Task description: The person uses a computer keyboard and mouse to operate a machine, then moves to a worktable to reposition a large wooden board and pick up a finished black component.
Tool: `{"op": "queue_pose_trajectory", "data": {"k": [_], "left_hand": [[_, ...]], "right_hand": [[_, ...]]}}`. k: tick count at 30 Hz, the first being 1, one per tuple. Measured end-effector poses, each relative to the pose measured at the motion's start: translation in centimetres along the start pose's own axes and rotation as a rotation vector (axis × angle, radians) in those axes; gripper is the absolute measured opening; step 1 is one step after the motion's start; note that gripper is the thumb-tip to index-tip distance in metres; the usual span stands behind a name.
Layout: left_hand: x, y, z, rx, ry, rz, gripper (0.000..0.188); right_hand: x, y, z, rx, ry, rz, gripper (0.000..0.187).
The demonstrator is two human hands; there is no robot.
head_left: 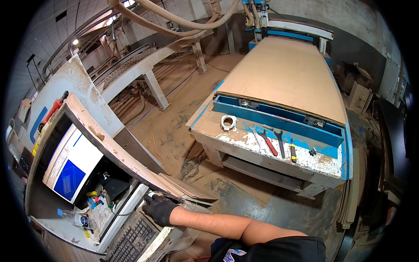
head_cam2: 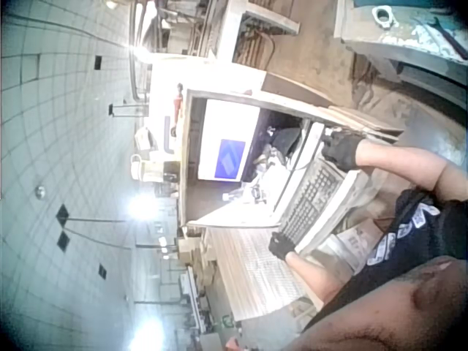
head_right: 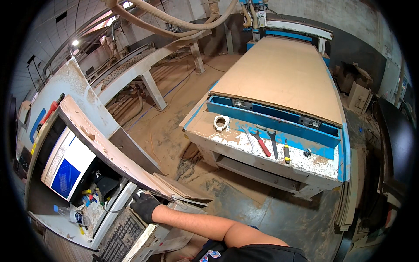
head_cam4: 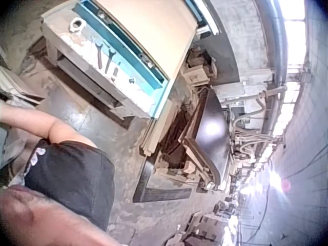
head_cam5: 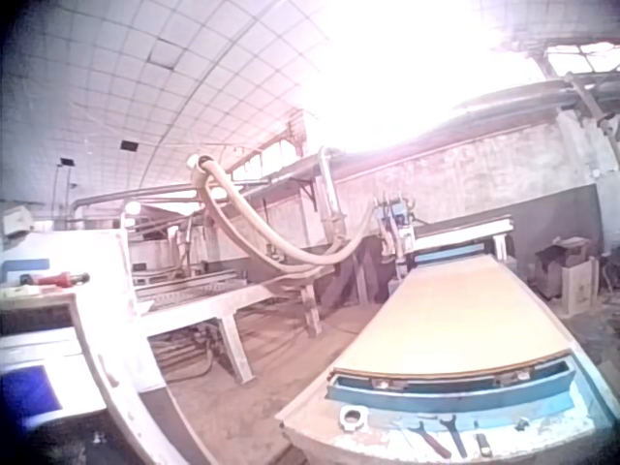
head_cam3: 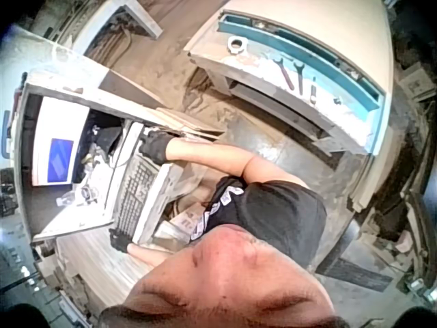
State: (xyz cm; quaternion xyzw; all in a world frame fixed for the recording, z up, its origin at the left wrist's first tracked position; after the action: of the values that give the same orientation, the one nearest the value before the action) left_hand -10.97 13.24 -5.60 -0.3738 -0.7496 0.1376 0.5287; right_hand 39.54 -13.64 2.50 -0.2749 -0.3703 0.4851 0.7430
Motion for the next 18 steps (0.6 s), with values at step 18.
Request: {"op": "queue_pose_trajectory", "data": {"k": [18], "left_hand": [[-0.4,-1.3,-1.6,0.165,0.055,-0.056,0.06]], "right_hand": [[-0.1,0.1,0.0,-0.025,-0.01,-0.012,0.043]]}}
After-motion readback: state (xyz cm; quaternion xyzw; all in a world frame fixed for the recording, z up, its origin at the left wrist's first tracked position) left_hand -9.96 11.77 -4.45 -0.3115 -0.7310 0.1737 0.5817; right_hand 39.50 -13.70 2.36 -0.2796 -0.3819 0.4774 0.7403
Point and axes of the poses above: each hand's wrist, its own x-axis towards the middle knuckle, its own y-axis out of the palm, z = x × y, the point moved 1 cm from there along x, towards the middle knuckle, and after that the axes turned 11 degrees about -z, right-handed, at the moved point
